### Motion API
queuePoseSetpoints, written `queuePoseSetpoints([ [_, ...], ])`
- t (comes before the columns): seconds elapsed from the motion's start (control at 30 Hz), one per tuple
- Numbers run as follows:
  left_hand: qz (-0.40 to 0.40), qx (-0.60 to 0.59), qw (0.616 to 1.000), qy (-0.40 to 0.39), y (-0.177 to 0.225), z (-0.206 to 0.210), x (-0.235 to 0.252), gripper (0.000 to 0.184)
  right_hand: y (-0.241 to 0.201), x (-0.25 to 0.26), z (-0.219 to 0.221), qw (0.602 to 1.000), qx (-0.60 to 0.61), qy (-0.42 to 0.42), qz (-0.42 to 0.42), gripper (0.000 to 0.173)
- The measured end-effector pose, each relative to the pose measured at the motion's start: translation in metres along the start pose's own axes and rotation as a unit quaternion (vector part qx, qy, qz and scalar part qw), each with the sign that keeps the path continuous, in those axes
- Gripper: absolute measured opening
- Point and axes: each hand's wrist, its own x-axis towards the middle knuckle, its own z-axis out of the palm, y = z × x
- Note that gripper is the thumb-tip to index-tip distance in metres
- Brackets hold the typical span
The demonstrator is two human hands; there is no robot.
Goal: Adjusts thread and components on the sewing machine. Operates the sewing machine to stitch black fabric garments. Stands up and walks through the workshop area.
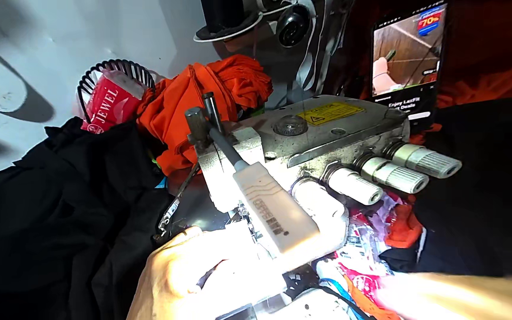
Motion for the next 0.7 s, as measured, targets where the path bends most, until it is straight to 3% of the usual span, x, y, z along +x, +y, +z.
queuePoseSetpoints([
  [0.1,0.002,0.002,1.0,-0.003,0.002,-0.001,0.0,0.019,-0.004,0.023,0.071,0.994,0.078,0.018,-0.07,0.041],
  [0.2,-0.022,-0.039,0.999,0.01,0.006,-0.006,-0.001,0.017,0.008,0.037,0.104,0.993,0.012,0.015,-0.116,0.045],
  [0.3,-0.079,-0.072,0.993,0.047,0.016,-0.01,0.0,0.011,0.008,0.033,0.11,0.995,0.01,0.037,-0.095,0.041],
  [0.57,-0.141,0.169,0.972,0.08,0.048,0.002,0.008,0.018,-0.001,0.02,0.128,0.997,0.048,0.055,-0.032,0.042],
  [0.7,-0.167,0.186,0.963,0.101,0.06,0.015,0.011,0.017,-0.002,0.02,0.128,0.996,0.068,0.056,-0.021,0.04],
])
